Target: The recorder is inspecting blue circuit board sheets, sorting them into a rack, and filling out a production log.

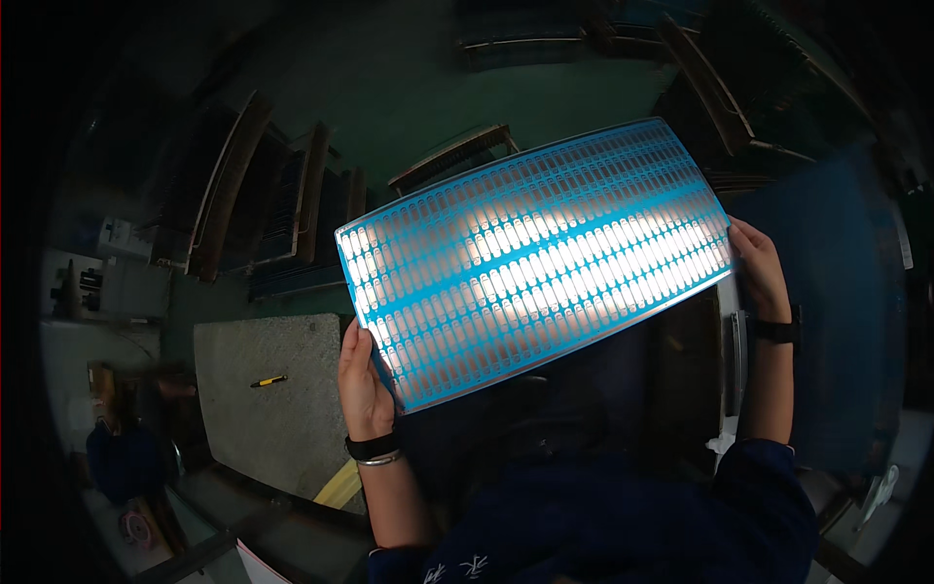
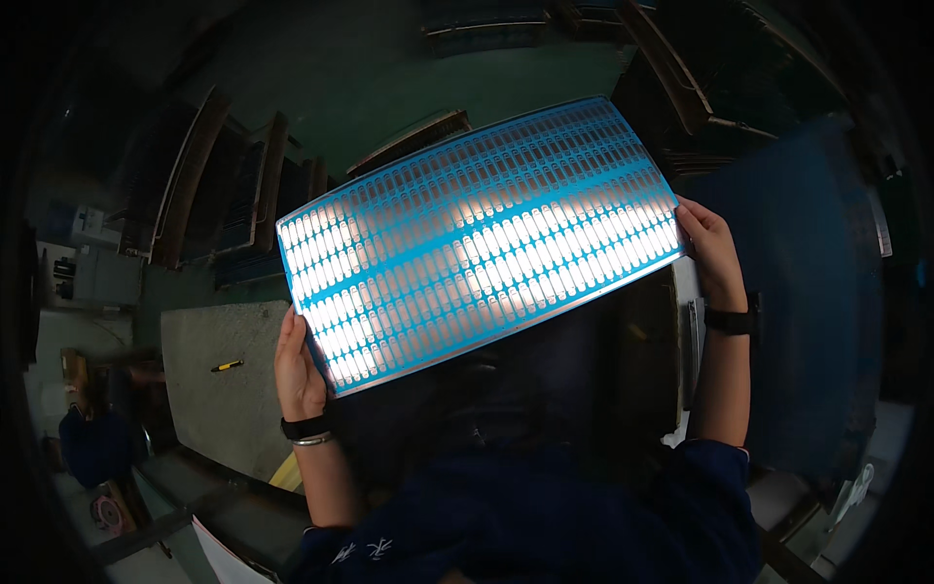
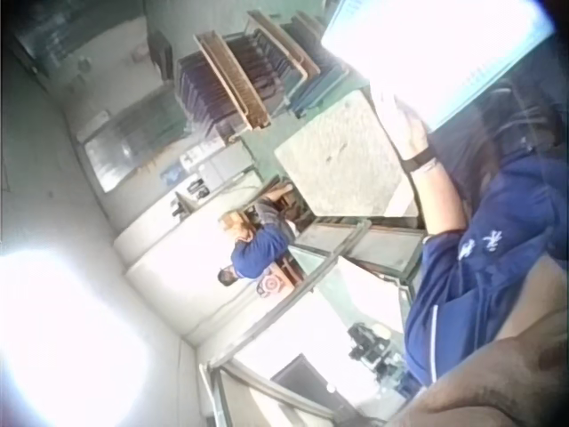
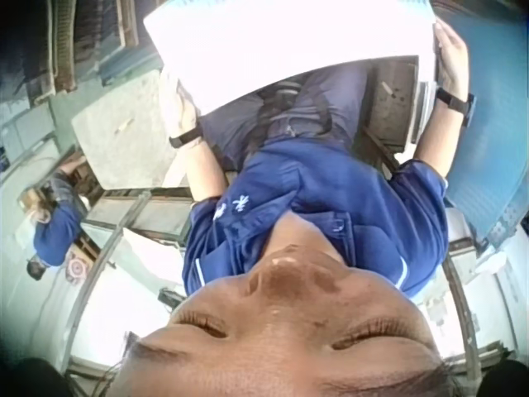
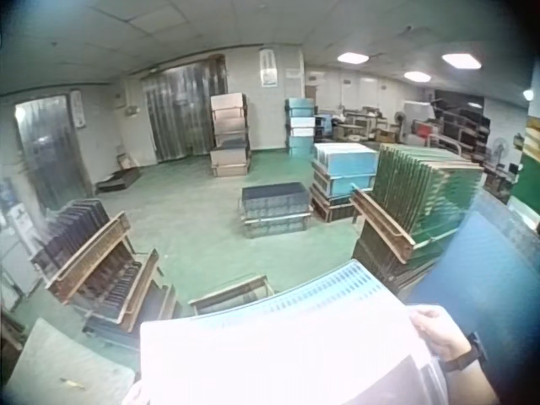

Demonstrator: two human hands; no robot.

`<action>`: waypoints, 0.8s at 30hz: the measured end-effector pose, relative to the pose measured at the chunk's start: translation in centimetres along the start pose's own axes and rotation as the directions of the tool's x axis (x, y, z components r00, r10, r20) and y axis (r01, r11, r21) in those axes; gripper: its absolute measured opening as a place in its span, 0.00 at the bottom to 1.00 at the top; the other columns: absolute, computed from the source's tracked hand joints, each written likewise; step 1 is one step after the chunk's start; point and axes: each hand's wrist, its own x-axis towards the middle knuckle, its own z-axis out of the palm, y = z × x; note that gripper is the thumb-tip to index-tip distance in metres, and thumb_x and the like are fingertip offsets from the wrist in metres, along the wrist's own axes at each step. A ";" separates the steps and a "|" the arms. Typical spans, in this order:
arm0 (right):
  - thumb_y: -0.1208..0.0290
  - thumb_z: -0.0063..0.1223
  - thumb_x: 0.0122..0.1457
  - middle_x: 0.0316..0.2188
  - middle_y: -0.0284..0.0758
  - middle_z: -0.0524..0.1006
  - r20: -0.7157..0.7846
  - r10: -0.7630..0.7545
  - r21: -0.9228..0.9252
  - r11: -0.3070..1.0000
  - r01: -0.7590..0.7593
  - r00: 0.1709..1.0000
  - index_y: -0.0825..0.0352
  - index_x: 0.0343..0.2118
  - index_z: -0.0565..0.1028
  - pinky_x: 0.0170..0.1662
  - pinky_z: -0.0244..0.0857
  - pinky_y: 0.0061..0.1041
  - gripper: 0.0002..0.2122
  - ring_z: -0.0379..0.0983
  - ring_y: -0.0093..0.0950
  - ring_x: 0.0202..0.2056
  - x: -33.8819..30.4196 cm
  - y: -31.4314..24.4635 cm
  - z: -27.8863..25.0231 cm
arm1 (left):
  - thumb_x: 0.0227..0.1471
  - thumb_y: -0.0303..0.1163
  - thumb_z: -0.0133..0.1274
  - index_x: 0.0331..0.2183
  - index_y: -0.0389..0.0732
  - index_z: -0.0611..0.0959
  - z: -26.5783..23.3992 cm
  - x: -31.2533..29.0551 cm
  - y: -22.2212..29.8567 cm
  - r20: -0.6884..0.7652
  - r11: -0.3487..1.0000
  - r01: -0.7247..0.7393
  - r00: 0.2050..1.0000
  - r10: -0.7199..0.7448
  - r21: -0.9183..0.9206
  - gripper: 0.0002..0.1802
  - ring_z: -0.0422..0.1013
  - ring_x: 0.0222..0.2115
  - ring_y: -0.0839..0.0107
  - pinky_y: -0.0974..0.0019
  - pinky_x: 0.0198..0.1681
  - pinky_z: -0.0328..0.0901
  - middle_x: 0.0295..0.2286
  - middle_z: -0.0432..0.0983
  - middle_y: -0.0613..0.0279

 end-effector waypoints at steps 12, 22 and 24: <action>0.68 0.46 0.61 0.29 0.28 0.76 0.021 0.045 0.013 0.999 -0.045 0.999 0.70 0.46 0.73 0.34 0.65 0.15 0.14 0.70 0.15 0.29 0.6 1.8 4.1 | 0.60 0.29 0.38 0.50 0.33 0.68 -2.2 -0.9 2.1 -0.033 1.000 -0.018 0.999 0.018 -0.004 0.18 0.71 0.42 0.72 0.67 0.45 0.67 0.42 0.73 0.54; 0.70 0.44 0.61 0.38 0.33 0.75 0.016 0.064 0.034 0.997 -0.064 0.998 0.74 0.49 0.69 0.42 0.65 0.17 0.16 0.71 0.19 0.37 1.9 4.3 4.5 | 0.59 0.29 0.39 0.54 0.33 0.63 -2.9 -0.7 2.5 0.019 0.994 0.021 1.000 -0.019 -0.108 0.22 0.68 0.46 0.68 0.64 0.48 0.65 0.47 0.67 0.50; 0.70 0.45 0.61 0.35 0.31 0.76 0.029 0.065 0.090 0.994 -0.067 0.998 0.72 0.49 0.70 0.40 0.63 0.15 0.15 0.69 0.17 0.35 2.2 5.3 4.4 | 0.59 0.29 0.38 0.54 0.33 0.62 -2.7 -0.8 2.6 0.051 0.985 0.038 0.998 -0.029 -0.170 0.22 0.67 0.47 0.67 0.63 0.49 0.65 0.49 0.66 0.49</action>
